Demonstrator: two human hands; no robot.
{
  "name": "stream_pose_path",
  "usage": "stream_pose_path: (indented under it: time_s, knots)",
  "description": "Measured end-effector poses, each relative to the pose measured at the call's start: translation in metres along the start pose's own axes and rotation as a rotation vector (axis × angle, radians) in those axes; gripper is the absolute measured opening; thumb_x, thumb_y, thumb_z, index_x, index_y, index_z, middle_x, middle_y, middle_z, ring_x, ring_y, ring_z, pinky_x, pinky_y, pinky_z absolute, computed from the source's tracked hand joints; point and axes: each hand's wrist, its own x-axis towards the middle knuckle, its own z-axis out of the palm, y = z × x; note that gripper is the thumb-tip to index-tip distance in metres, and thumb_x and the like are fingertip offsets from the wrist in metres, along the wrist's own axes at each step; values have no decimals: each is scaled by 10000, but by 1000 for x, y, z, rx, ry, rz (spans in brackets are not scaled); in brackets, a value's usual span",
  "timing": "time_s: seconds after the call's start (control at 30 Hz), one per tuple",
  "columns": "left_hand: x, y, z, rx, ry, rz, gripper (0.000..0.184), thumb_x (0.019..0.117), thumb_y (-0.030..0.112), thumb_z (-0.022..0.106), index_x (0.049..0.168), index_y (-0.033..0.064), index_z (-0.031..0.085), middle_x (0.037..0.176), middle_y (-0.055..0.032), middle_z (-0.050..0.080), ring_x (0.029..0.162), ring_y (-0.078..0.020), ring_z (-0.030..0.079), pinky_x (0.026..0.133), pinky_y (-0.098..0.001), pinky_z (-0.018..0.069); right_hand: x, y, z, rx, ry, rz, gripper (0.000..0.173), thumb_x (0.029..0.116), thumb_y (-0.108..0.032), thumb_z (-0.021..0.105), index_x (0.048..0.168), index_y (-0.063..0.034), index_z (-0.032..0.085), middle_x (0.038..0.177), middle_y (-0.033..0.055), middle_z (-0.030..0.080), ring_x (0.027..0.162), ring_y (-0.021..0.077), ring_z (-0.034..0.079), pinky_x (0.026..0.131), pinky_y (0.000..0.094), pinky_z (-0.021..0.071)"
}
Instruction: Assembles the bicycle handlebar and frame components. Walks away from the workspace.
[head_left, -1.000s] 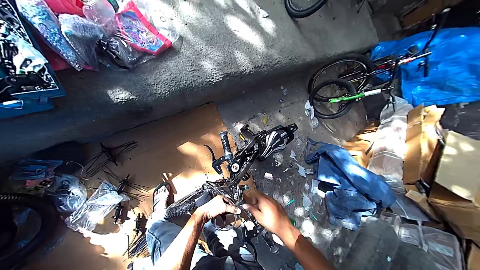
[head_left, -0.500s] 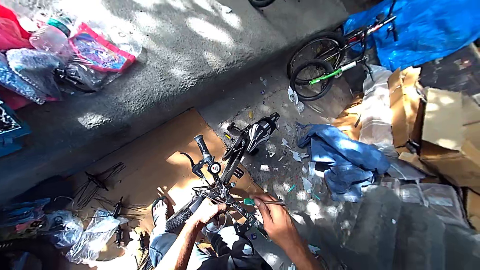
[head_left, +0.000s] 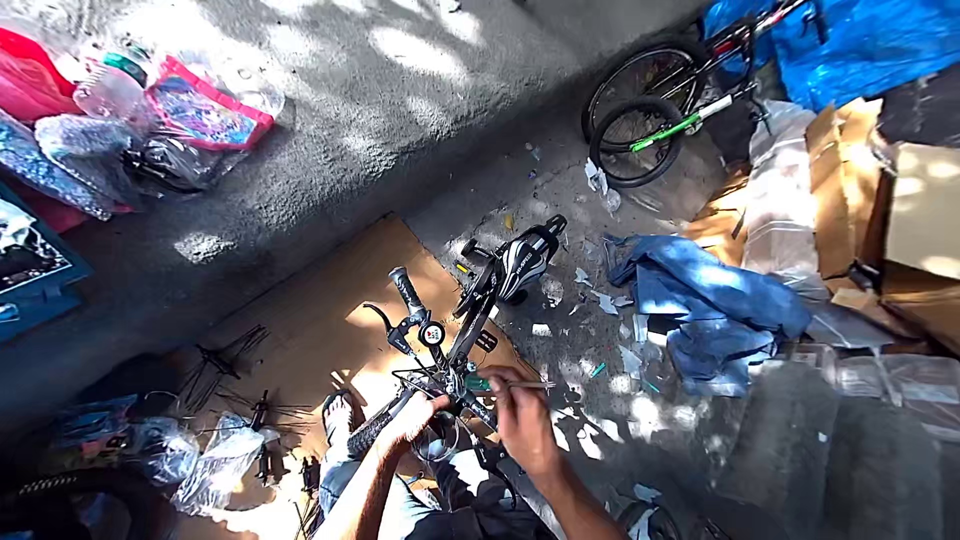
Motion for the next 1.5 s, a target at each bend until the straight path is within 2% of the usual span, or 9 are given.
stream_pose_path:
  time_s: [0.27, 0.4, 0.57, 0.73, 0.8, 0.87, 0.97, 1.17, 1.5]
  knots:
    - [-3, 5, 4, -21, -10, -42, 204, 972, 199, 627, 1060, 20, 672, 919, -47, 683, 850, -112, 653, 824, -329, 546, -1, -2, -2, -44, -9, -37, 301, 1080, -229, 502, 1124, -84, 761, 1159, 19, 755, 1055, 107, 719, 950, 332, 603]
    - [-1, 3, 7, -45, -2, -71, 178, 990, 207, 610, 1001, 41, 674, 856, -26, 675, 778, -104, 648, 761, -318, 553, -16, 44, 25, -105, -113, 106, 329, 1082, -255, 486, 1116, -61, 750, 1088, 58, 763, 999, 149, 731, 936, 362, 592]
    - [5, -15, 0, -205, 22, -8, 290, 1017, 293, 602, 1074, 28, 707, 964, -58, 743, 909, -137, 705, 866, -349, 576, 13, 7, -21, -162, -76, 37, 382, 1106, -329, 411, 1148, -117, 726, 1092, 6, 738, 1002, 100, 697, 930, 339, 579]
    - [-14, -34, -18, -374, 562, 38, 438, 1036, 416, 580, 1083, -3, 700, 837, -57, 699, 640, -105, 564, 593, -291, 461, 2, 10, -16, -13, -267, 374, 392, 1083, -336, 406, 1094, -55, 679, 832, 72, 659, 725, 192, 657, 715, 415, 578]
    - [-49, -26, -14, -553, 583, 173, 435, 1103, 352, 420, 1000, 14, 673, 779, -40, 666, 600, -94, 558, 560, -253, 480, -15, 5, -3, 21, -354, 357, 366, 1042, -358, 512, 1020, -50, 710, 876, 90, 681, 817, 213, 666, 789, 451, 559]
    - [-88, -10, -5, -726, 318, 291, 617, 1107, 455, 208, 1017, 63, 676, 915, -80, 716, 800, -166, 676, 739, -331, 579, -32, 3, 14, 38, -397, 151, 304, 1017, -366, 602, 1020, -111, 767, 979, 43, 724, 928, 158, 689, 868, 393, 577]
    - [-121, 8, 19, -922, 75, 284, 829, 1036, 657, 169, 1194, 27, 684, 1192, -170, 713, 1097, -266, 684, 967, -444, 550, -44, -8, 35, -3, -421, -61, 276, 1019, -369, 616, 1097, -140, 748, 1126, 40, 725, 1001, 157, 704, 874, 395, 589]
    - [-102, 29, 47, -919, 96, 233, 1023, 963, 755, -8, 1331, 19, 599, 1324, -174, 662, 1234, -274, 628, 1028, -463, 510, -46, -4, 35, -252, -380, -198, 206, 1048, -222, 522, 1050, -136, 709, 1089, 69, 699, 809, 245, 713, 659, 449, 607]
    - [-85, 35, 73, -363, -12, 256, 935, 999, 713, 68, 1497, -7, 397, 1391, -130, 604, 1229, -189, 609, 1005, -393, 525, -45, 15, 5, -106, -495, -22, 243, 888, -265, 716, 941, -36, 657, 1008, 168, 665, 859, 336, 689, 683, 537, 563]
